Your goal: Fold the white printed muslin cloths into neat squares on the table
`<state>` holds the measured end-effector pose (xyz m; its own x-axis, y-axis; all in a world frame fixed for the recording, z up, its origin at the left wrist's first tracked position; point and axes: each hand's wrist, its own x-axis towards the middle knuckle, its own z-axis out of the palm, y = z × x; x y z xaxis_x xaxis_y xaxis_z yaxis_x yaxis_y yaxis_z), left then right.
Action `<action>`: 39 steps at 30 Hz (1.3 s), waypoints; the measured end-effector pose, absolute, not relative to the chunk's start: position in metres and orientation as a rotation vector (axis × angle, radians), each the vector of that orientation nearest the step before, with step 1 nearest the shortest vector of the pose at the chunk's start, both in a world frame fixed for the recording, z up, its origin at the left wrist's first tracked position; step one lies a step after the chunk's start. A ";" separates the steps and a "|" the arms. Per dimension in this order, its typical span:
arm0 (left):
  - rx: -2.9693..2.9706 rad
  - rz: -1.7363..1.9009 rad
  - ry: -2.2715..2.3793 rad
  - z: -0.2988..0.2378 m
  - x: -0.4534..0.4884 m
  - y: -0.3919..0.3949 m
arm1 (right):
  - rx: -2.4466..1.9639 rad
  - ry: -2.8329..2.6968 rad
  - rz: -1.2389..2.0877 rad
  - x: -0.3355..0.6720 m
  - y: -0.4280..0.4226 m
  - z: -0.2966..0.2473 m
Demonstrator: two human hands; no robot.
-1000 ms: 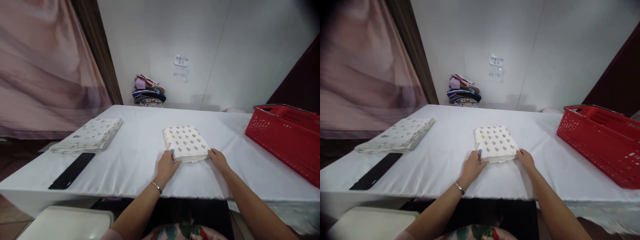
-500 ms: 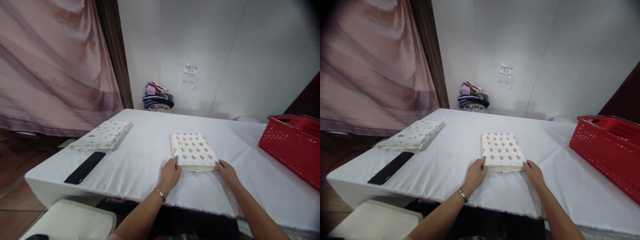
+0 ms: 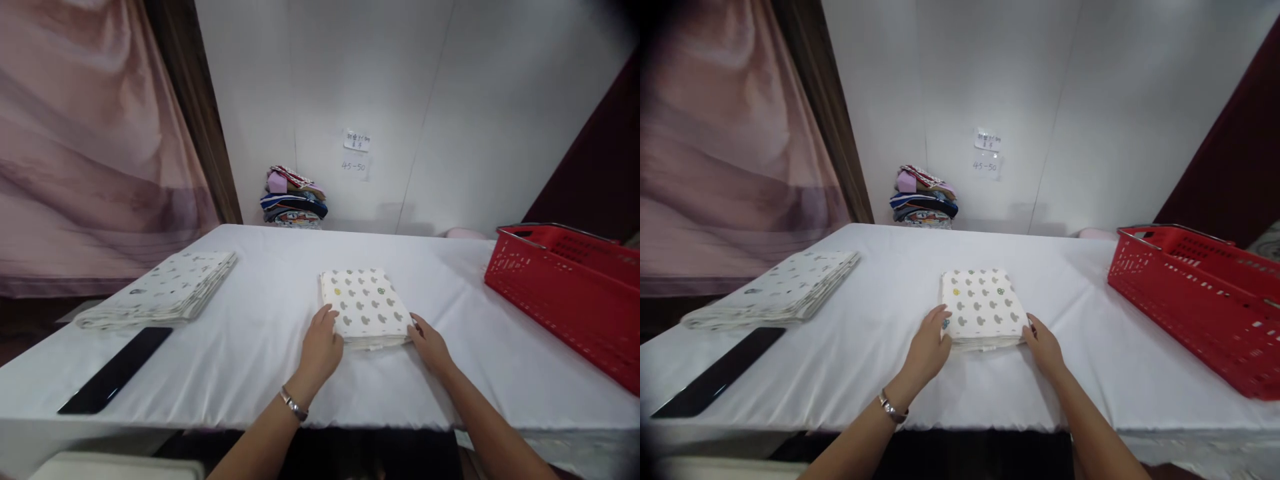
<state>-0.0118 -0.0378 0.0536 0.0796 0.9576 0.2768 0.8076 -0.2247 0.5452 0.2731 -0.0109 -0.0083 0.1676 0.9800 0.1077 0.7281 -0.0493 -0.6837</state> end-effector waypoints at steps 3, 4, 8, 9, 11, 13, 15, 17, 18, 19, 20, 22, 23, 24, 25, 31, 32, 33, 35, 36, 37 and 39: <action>2.366 0.916 1.590 0.047 0.000 -0.028 | -1.843 -1.613 0.573 0.274 -0.009 -0.004; 2.412 0.882 1.571 0.042 0.002 -0.024 | -1.851 -1.610 0.599 0.274 -0.008 -0.003; 2.368 0.739 1.675 0.017 0.002 -0.011 | -1.890 -1.585 0.688 0.276 -0.005 0.001; 2.354 0.726 1.689 0.012 0.000 -0.009 | -1.893 -1.582 0.703 0.277 -0.004 0.002; 2.359 0.715 1.687 0.007 -0.004 -0.008 | -1.885 -1.576 0.748 0.279 -0.001 0.003; 2.368 0.711 1.689 0.006 -0.007 -0.008 | -1.873 -1.543 0.823 0.281 0.003 0.004; 2.371 0.711 1.694 0.007 -0.007 -0.008 | -1.845 -1.507 0.907 0.282 0.008 0.006; 2.376 0.712 1.687 0.008 -0.007 -0.008 | -1.805 -1.483 0.970 0.282 0.012 0.009; 2.379 0.718 1.679 0.007 -0.007 -0.008 | -1.785 -1.473 0.997 0.281 0.013 0.011; 2.385 0.727 1.668 0.007 -0.007 -0.008 | -1.765 -1.460 1.023 0.280 0.013 0.013; 2.391 0.739 1.657 0.006 -0.007 -0.007 | -1.747 -1.435 1.041 0.278 0.013 0.015; 2.399 0.764 1.646 0.004 -0.008 -0.006 | -1.712 -1.370 1.039 0.273 0.011 0.017; 2.401 0.773 1.646 0.003 -0.009 -0.005 | -1.694 -1.339 1.018 0.271 0.009 0.018; 2.402 0.777 1.646 0.002 -0.010 -0.004 | -1.675 -1.309 0.996 0.269 0.007 0.018; 2.402 0.778 1.648 0.001 -0.010 -0.003 | -1.659 -1.277 0.986 0.268 0.005 0.018; 2.403 0.784 1.641 0.000 -0.011 -0.002 | -1.601 -1.112 1.177 0.270 0.005 0.013; 2.400 0.787 1.642 0.000 -0.011 -0.002 | -1.589 -1.122 1.204 0.271 0.006 0.014; 2.397 0.787 1.645 0.000 -0.010 -0.002 | -1.584 -1.135 1.231 0.272 0.008 0.016; 2.391 0.780 1.656 0.000 -0.010 -0.002 | -1.607 -1.150 1.269 0.273 0.011 0.022; 2.390 0.776 1.660 0.000 -0.010 -0.002 | -1.630 -1.147 1.266 0.273 0.013 0.026; 2.391 0.777 1.663 0.000 -0.009 -0.002 | -1.652 -1.139 1.251 0.272 0.016 0.029; 2.389 0.788 1.663 0.000 -0.009 -0.002 | -1.687 -1.113 1.202 0.270 0.023 0.033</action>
